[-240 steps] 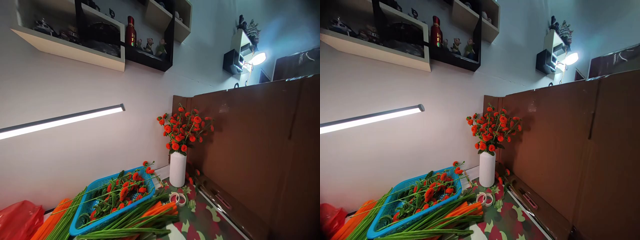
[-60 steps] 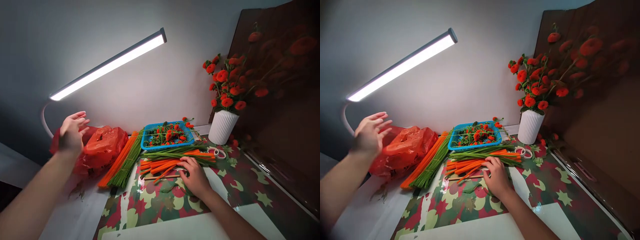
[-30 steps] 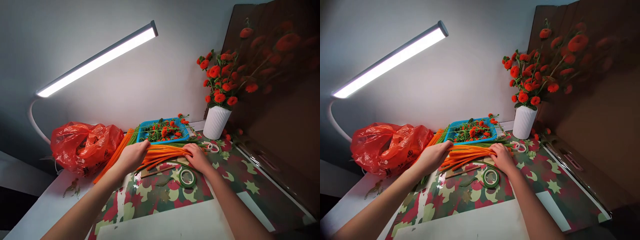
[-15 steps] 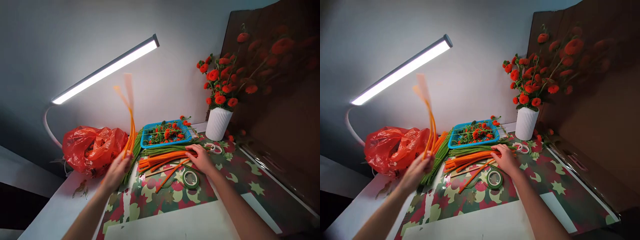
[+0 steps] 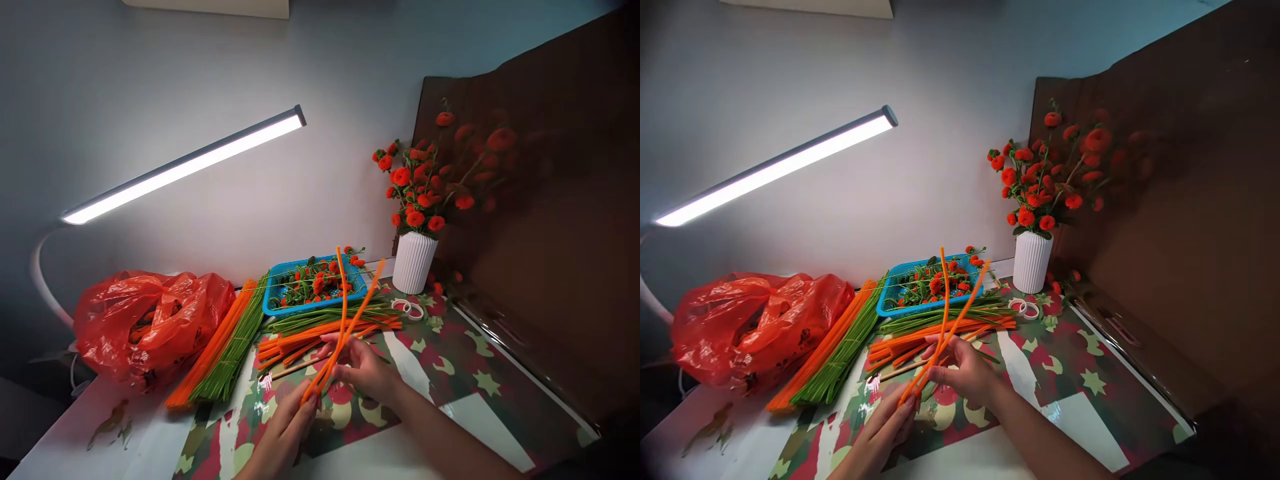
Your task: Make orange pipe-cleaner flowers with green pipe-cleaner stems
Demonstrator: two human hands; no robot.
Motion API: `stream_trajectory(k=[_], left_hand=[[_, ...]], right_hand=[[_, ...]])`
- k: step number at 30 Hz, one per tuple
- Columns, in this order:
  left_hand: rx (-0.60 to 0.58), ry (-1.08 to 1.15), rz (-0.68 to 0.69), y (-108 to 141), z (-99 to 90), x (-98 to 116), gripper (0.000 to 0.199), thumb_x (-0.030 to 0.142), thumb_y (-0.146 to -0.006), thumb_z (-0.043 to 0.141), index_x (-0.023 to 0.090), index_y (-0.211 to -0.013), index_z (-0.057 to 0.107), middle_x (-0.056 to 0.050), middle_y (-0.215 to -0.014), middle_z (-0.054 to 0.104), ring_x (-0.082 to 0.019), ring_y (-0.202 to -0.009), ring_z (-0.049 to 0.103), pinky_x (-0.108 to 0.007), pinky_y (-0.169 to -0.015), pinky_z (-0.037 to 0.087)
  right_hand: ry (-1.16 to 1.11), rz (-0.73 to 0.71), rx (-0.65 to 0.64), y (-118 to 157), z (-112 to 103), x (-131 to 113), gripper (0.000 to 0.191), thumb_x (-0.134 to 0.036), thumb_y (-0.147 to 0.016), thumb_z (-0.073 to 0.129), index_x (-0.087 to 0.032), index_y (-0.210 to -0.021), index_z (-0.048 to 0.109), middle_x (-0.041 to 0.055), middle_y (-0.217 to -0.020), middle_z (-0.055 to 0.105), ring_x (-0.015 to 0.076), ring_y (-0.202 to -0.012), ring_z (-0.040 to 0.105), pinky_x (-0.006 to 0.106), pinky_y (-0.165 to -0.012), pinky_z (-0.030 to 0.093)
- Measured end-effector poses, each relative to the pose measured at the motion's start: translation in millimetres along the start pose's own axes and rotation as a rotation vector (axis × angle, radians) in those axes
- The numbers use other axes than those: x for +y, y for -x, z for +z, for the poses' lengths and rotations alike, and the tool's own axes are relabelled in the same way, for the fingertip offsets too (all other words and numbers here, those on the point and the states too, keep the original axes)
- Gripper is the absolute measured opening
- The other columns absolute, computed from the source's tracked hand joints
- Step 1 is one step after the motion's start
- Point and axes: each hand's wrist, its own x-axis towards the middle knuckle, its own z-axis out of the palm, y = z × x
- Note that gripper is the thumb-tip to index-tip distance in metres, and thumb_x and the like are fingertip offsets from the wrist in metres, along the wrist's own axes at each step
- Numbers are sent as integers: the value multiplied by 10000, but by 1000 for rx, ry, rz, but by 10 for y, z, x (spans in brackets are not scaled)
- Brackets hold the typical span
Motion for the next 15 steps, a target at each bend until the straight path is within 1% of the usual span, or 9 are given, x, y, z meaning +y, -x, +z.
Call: stream_trajectory(k=[3,5,7,9,11,13,15], left_hand=[[1,-234,55,61,-5,26,434,632,-819,496,219,-795,630,-23,-712,510,-153,-618,423,-246,-514,332],[3,-348,89,101,-6,68,433,627,-830,475,234,-836,656,-42,-777,579,-192,-708,489,-269,-605,397],[12,-412,114,132,-7,110,442,629,-835,460,237,-851,663,-42,-794,606,-213,-759,520,-284,-676,422],[16,-438,120,151,-5,139,461,632,-845,436,225,-832,653,-30,-742,591,-202,-718,514,-275,-664,425],[15,-450,119,159,1,151,472,626,-858,413,212,-797,631,-15,-685,558,-177,-647,481,-257,-615,414],[17,-458,134,159,12,157,474,620,-867,402,206,-776,616,-13,-676,554,-165,-618,460,-248,-583,403],[8,-470,160,156,23,169,474,614,-873,393,207,-784,619,-25,-710,584,-172,-641,477,-248,-586,408]], right_hand=[[-132,-51,32,-3,-4,-111,535,-531,-733,719,-206,-1141,600,69,-988,670,195,-879,645,354,-826,508],[-181,-91,88,-14,-37,-197,485,-517,-761,700,-206,-1122,610,65,-967,682,188,-842,655,355,-829,508],[-220,-123,168,-30,-86,-265,423,-502,-790,676,-203,-1086,625,60,-931,693,186,-829,661,351,-820,511],[-278,-147,257,-42,-141,-312,377,-507,-814,644,-195,-1027,645,56,-876,701,187,-816,666,347,-801,517],[-339,-157,312,-42,-182,-346,350,-501,-829,628,-188,-983,656,54,-839,701,186,-798,669,344,-785,522],[-373,-157,305,-28,-196,-372,336,-488,-833,629,-188,-984,656,55,-848,700,183,-793,671,340,-781,521],[-373,-145,261,-8,-182,-392,355,-486,-823,643,-195,-1026,645,66,-906,696,186,-812,668,341,-782,519]])
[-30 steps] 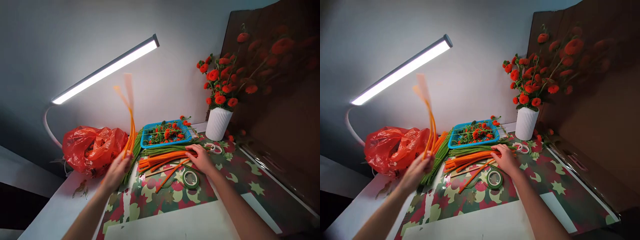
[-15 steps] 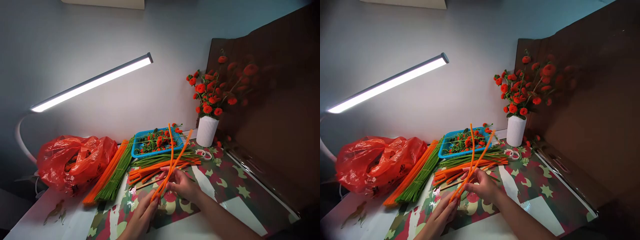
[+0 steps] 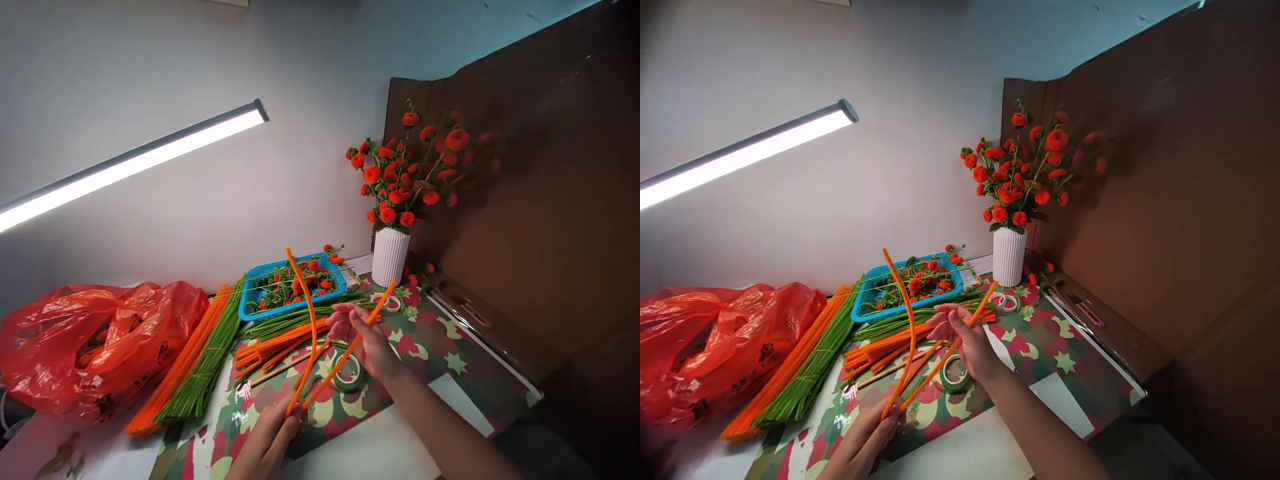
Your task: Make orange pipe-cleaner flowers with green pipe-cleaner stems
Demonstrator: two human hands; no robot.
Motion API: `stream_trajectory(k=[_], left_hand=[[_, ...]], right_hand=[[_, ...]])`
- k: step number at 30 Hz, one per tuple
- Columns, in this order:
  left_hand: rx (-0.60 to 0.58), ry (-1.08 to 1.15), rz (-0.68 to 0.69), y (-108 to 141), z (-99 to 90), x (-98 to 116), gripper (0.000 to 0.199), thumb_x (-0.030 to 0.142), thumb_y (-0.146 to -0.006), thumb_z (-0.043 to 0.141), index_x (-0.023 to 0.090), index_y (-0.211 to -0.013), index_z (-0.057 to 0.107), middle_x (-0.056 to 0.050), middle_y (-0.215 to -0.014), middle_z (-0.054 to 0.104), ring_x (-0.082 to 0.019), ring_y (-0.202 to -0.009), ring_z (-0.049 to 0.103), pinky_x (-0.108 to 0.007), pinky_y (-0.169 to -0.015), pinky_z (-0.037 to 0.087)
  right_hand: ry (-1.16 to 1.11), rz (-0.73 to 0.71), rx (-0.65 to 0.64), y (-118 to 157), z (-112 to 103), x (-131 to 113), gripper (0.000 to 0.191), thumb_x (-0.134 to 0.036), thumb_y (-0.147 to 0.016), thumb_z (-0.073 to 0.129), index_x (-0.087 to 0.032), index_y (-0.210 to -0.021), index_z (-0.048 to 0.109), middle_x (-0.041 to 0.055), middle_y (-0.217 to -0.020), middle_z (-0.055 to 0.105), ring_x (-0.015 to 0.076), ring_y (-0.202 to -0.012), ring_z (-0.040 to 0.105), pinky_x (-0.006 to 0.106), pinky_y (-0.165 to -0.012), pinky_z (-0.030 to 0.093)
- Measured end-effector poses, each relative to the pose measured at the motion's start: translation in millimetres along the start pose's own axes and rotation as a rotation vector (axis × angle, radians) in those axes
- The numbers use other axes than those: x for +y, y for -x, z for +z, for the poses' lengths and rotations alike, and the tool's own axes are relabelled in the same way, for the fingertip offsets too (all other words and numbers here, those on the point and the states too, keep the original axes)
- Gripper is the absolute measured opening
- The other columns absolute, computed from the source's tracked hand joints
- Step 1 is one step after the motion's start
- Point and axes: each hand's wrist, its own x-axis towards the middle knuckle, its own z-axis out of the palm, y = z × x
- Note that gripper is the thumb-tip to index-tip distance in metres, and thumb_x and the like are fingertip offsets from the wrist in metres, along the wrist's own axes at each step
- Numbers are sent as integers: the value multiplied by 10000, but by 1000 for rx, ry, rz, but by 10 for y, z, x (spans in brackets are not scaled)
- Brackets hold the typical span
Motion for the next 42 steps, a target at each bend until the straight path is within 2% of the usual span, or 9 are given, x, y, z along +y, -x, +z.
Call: stream_trajectory(k=[7,13,17,21,26,30,33,37,42], left_hand=[[-129,-76,74,-33,-11,72,420,534,-914,374,220,-832,640,-42,-784,630,-190,-707,526,-260,-668,421],[-265,-145,147,-26,-87,-27,379,559,-825,535,198,-863,643,-56,-776,619,-199,-707,533,-268,-654,426],[-99,80,201,-102,-261,87,485,584,-813,543,218,-1124,606,-102,-1092,634,-261,-962,577,-331,-852,456],[-9,394,76,-304,-249,533,476,534,-845,545,231,-1211,570,-93,-1155,628,-246,-1059,571,-350,-952,435],[-15,698,-58,-578,-61,935,342,491,-852,555,168,-742,562,-32,-771,597,-114,-623,529,-184,-498,402],[197,889,-19,-647,-242,945,396,489,-812,593,181,-630,424,93,-512,265,-49,-433,236,-143,-414,267],[19,737,-203,-587,-475,900,380,537,-810,569,182,-703,489,113,-502,205,-45,-426,104,-141,-373,120],[-129,407,-208,-445,-509,834,303,482,-830,593,196,-930,578,64,-574,432,-68,-470,326,-152,-400,236],[-29,329,37,-365,-204,667,293,455,-843,591,186,-957,606,-5,-786,565,-124,-680,478,-214,-577,371]], right_hand=[[150,-26,-19,35,59,93,518,-456,-721,758,-248,-1156,571,83,-1134,629,178,-887,626,311,-772,512],[46,48,-48,75,89,130,406,-535,-876,544,-147,-948,642,-13,-551,593,83,-407,501,204,-411,409],[-59,245,-234,147,123,108,443,-550,-889,508,-126,-914,634,-66,-421,516,33,-249,312,165,-305,296],[-92,438,-415,225,111,222,488,-589,-885,482,-119,-876,612,-44,-461,572,26,-239,322,164,-327,350],[-63,697,-476,256,96,396,578,-702,-794,509,-127,-790,572,5,-568,628,77,-341,518,190,-390,413],[181,472,-174,187,93,232,511,-626,-788,596,-140,-948,594,0,-672,636,75,-458,559,185,-460,433],[334,409,-148,177,68,38,489,-612,-849,522,-151,-1001,578,-98,-450,432,47,-320,295,167,-339,264],[563,335,-229,264,97,-59,473,-568,-903,471,-171,-1149,547,-103,-469,353,64,-411,299,172,-402,242],[868,266,-397,216,208,28,291,-449,-948,460,-217,-956,635,-38,-610,516,101,-541,453,219,-517,331]])
